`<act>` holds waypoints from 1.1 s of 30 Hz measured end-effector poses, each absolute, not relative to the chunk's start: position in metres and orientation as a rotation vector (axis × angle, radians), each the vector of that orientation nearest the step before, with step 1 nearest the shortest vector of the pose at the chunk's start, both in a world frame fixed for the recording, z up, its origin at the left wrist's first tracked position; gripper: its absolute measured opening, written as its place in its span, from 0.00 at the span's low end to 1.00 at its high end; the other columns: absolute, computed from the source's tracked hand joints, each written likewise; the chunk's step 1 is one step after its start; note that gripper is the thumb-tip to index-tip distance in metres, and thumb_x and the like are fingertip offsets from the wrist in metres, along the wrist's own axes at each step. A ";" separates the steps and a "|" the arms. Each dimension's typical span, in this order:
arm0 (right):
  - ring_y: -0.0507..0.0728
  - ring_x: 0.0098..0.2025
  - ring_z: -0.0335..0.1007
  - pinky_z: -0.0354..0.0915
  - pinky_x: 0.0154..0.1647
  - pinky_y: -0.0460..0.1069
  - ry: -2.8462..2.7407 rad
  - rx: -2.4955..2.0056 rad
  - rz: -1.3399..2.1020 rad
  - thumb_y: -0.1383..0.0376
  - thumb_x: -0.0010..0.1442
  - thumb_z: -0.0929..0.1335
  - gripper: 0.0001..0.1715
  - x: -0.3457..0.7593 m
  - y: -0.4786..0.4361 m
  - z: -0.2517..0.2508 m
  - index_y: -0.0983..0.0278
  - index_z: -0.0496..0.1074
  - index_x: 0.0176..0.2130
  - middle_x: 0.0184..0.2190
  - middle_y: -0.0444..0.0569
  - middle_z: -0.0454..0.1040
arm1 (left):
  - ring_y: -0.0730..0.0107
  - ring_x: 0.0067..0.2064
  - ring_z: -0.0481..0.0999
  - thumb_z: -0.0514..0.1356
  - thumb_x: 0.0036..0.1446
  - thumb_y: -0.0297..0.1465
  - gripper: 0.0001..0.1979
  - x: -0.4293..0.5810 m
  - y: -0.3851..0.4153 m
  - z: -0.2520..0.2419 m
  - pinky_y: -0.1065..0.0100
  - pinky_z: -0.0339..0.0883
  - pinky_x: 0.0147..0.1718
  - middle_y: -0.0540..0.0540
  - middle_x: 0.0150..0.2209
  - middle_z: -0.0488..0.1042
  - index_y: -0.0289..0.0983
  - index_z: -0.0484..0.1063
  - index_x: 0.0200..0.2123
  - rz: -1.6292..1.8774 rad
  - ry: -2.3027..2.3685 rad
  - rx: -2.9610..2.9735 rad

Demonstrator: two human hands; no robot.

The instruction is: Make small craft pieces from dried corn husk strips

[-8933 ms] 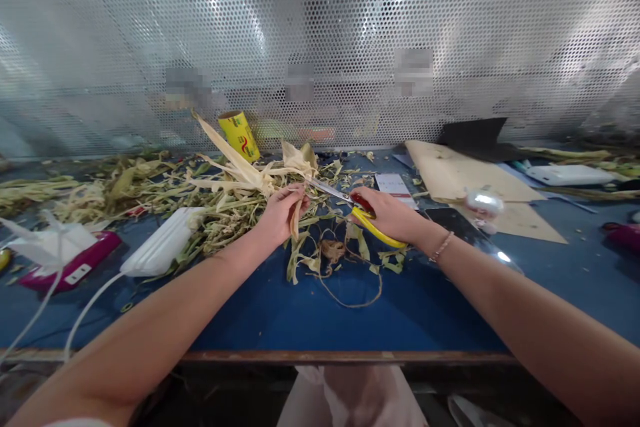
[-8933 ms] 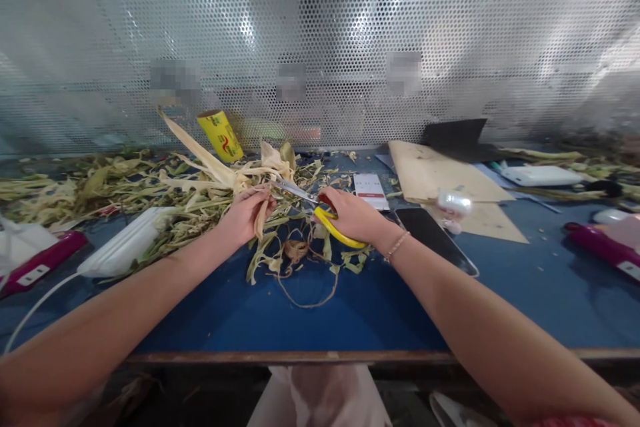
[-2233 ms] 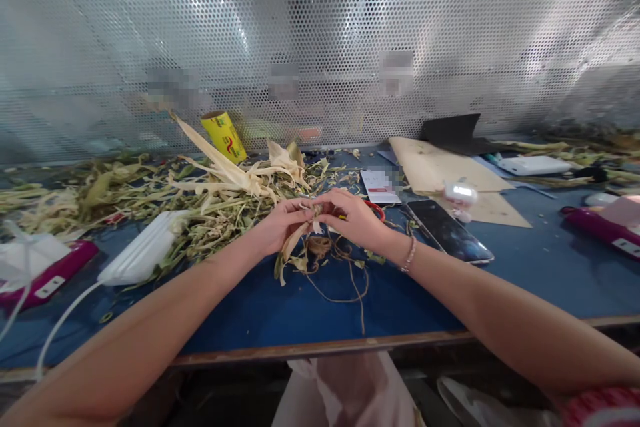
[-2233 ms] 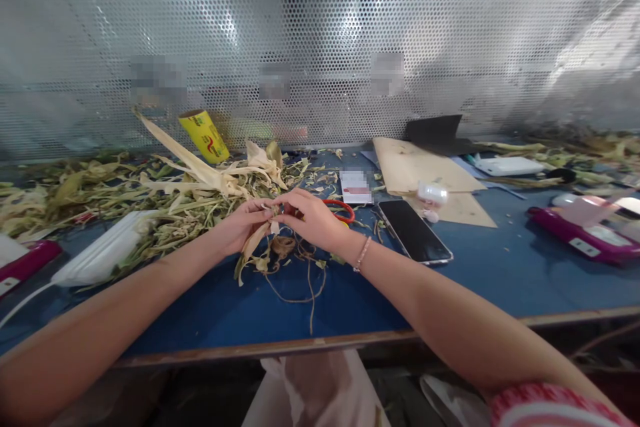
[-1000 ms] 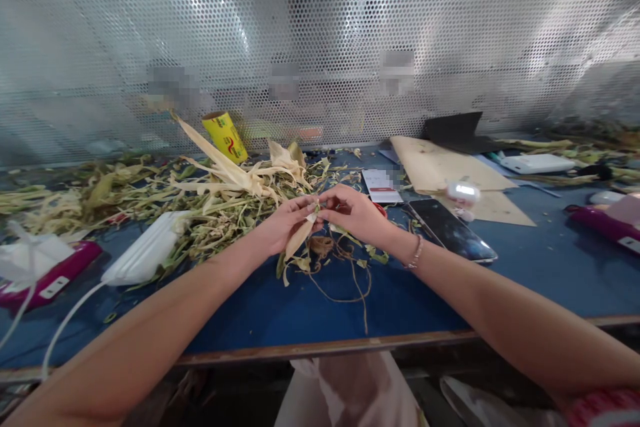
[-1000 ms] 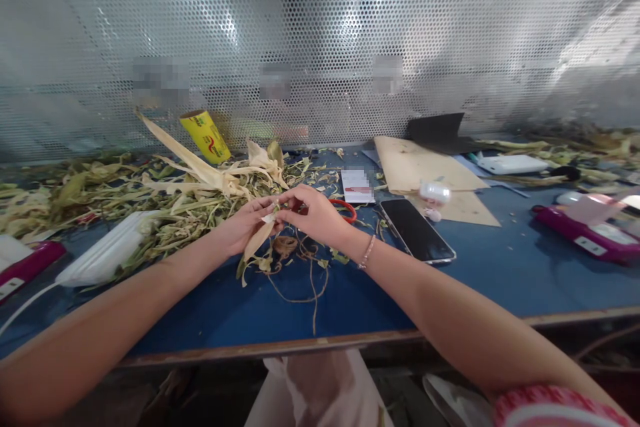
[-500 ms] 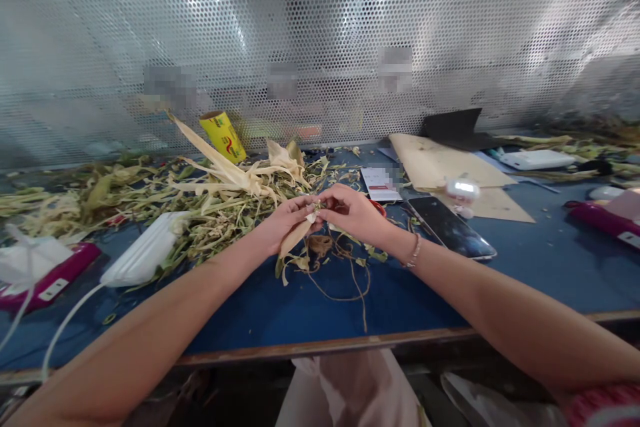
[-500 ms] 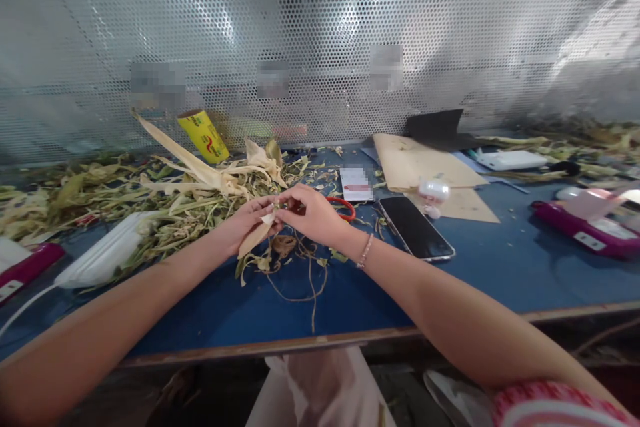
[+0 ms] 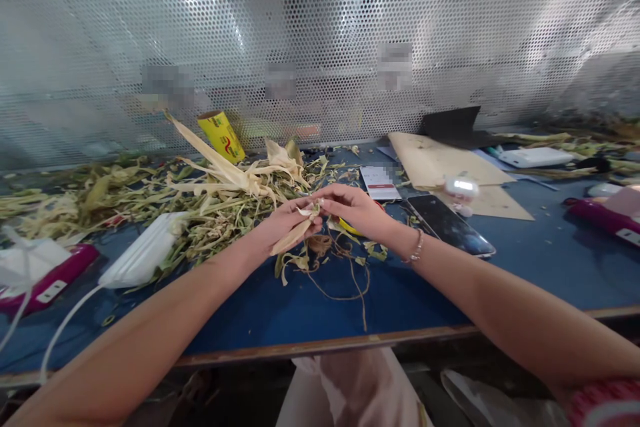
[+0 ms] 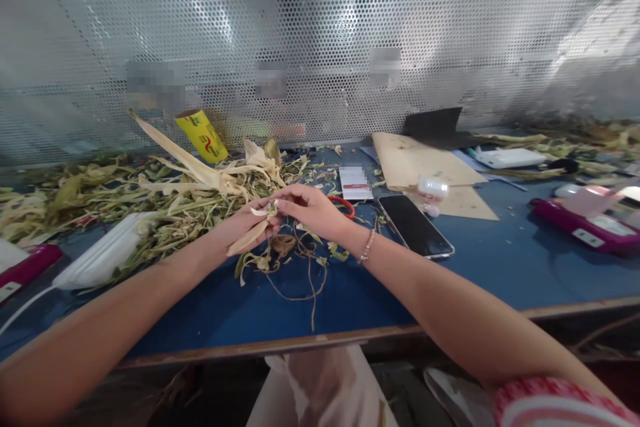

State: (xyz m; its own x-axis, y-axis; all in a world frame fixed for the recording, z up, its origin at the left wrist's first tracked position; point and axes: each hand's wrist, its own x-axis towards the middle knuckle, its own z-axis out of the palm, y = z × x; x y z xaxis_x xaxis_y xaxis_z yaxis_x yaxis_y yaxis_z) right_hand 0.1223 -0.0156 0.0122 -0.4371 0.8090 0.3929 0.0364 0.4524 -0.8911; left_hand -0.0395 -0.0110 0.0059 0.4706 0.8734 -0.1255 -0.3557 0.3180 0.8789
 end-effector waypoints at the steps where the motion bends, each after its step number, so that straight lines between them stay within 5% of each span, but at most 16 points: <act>1: 0.47 0.26 0.61 0.60 0.26 0.44 -1.800 -0.720 1.091 0.62 0.54 0.64 0.09 0.122 -0.015 0.012 0.65 0.67 0.34 0.26 0.44 0.67 | 0.80 0.21 0.70 0.58 0.46 0.19 0.07 -0.040 -0.011 0.005 0.76 0.69 0.25 0.49 0.23 0.71 0.32 0.69 0.31 0.890 0.681 0.910; 13: 0.46 0.23 0.55 0.55 0.25 0.45 -1.668 -0.803 0.951 0.62 0.51 0.64 0.08 0.122 -0.013 0.012 0.65 0.64 0.26 0.21 0.40 0.61 | 0.72 0.29 0.75 0.59 0.47 0.25 0.07 -0.044 -0.013 0.009 0.69 0.70 0.34 0.46 0.29 0.74 0.33 0.69 0.33 0.872 0.683 0.957; 21: 0.46 0.23 0.55 0.55 0.25 0.45 -1.634 -0.870 0.893 0.63 0.50 0.64 0.06 0.121 -0.012 0.011 0.65 0.63 0.26 0.20 0.39 0.60 | 0.79 0.22 0.66 0.64 0.43 0.35 0.16 -0.044 -0.007 -0.007 0.75 0.60 0.22 0.55 0.19 0.66 0.35 0.68 0.35 1.036 0.923 1.581; 33: 0.47 0.25 0.58 0.57 0.28 0.45 -1.841 -0.806 0.822 0.63 0.54 0.61 0.07 0.126 -0.010 0.011 0.65 0.64 0.30 0.23 0.42 0.64 | 0.81 0.19 0.64 0.59 0.47 0.39 0.13 -0.041 -0.013 0.001 0.74 0.58 0.20 0.49 0.25 0.72 0.33 0.67 0.29 0.893 0.902 1.664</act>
